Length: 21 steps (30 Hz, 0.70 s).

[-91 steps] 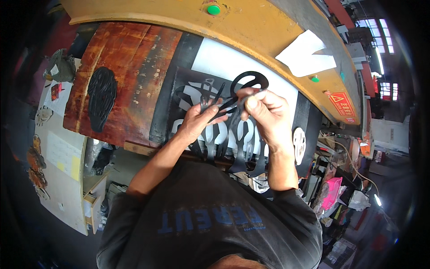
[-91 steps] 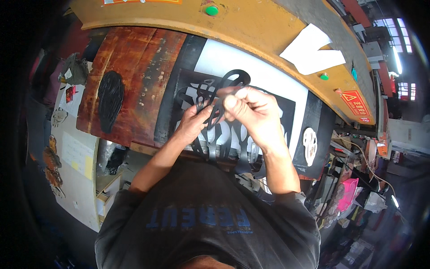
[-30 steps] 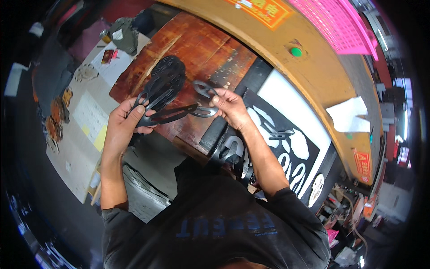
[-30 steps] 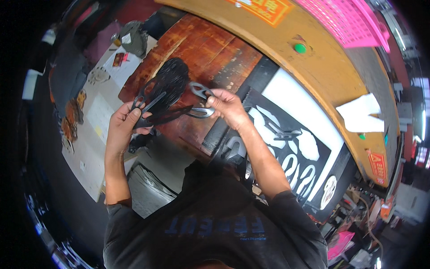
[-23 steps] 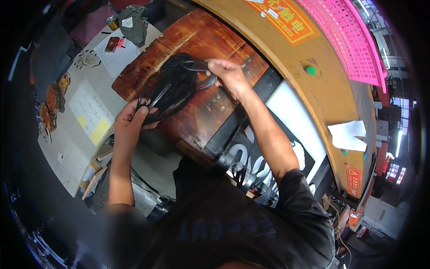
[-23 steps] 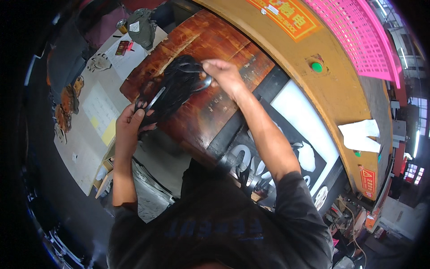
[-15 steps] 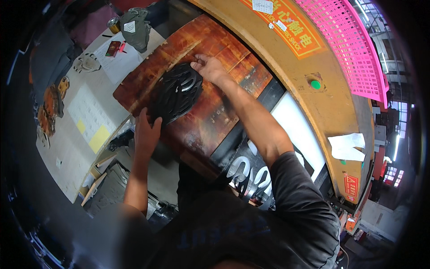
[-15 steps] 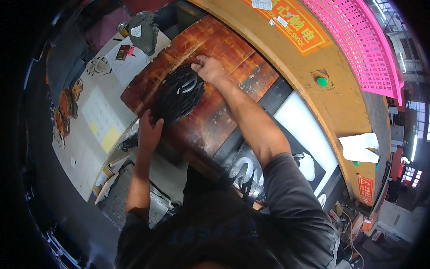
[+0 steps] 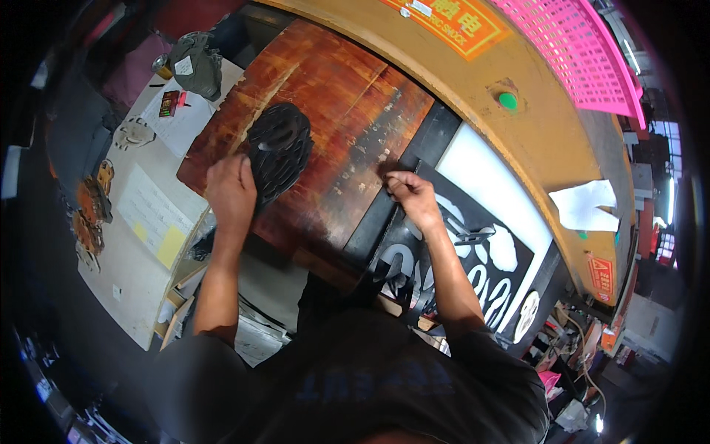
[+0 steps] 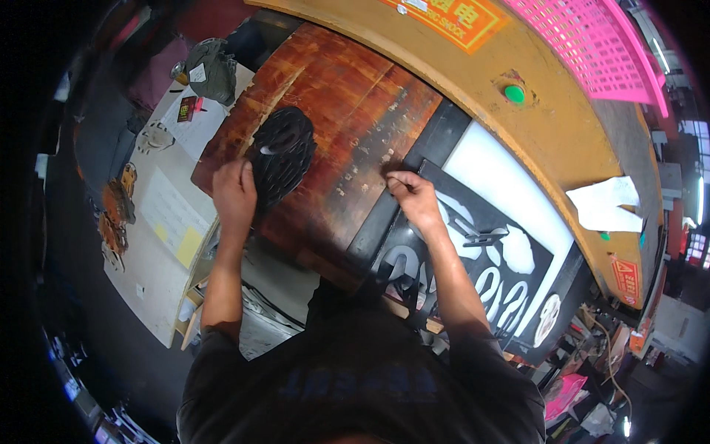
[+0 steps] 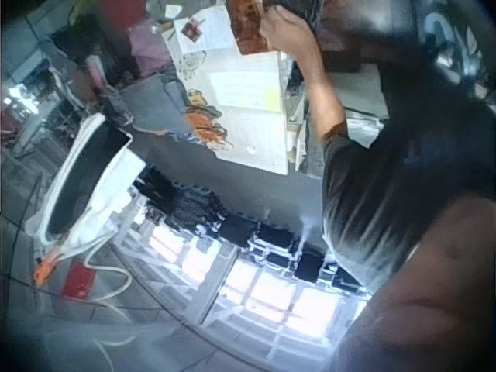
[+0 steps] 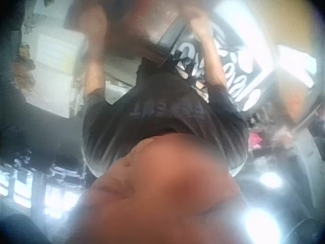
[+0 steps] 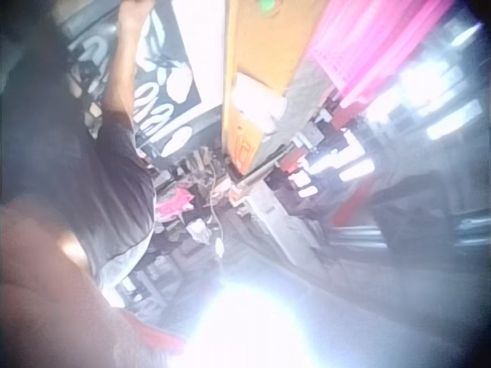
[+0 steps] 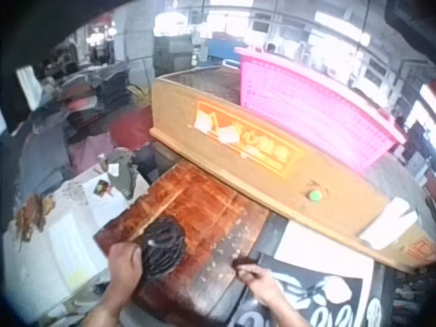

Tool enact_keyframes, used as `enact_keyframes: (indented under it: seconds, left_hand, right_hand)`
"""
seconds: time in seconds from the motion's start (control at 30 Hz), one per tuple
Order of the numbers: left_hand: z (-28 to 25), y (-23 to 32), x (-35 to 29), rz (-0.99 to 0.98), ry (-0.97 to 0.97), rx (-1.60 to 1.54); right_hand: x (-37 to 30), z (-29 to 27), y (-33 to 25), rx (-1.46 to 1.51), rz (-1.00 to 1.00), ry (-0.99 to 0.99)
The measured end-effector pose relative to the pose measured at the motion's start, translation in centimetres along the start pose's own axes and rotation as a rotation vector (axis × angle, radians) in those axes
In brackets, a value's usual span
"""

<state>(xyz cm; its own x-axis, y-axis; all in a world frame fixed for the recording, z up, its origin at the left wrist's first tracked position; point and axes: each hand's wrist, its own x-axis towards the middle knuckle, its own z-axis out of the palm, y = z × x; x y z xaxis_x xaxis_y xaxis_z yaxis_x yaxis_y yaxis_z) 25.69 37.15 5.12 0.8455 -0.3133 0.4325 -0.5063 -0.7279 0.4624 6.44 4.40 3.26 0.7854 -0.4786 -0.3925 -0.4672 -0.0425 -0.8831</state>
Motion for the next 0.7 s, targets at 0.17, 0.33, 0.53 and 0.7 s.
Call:
enact_keyframes:
  seconds: [0.17, 0.33, 0.53, 0.7]
  left_hand:
    - [-5.5, 3.1, 6.2, -0.201, -0.234, -0.436]
    - [-9.7, 7.7, 6.5, -0.429, -0.491, -0.812]
    - [-8.6, 7.4, 1.9, -0.752, -0.826, -1.220]
    - [-7.1, 5.7, -0.5, -0.825, -0.787, -1.450]
  right_hand:
    - [-2.0, 1.5, -2.5, 0.328, -0.058, -0.090]
    - [-0.7, 5.7, -9.7, 0.858, 0.131, -0.376]
    - [0.7, 8.4, -11.8, 0.627, 0.020, -0.340]
    - [0.3, 8.8, -13.2, 0.585, -0.059, -0.318]
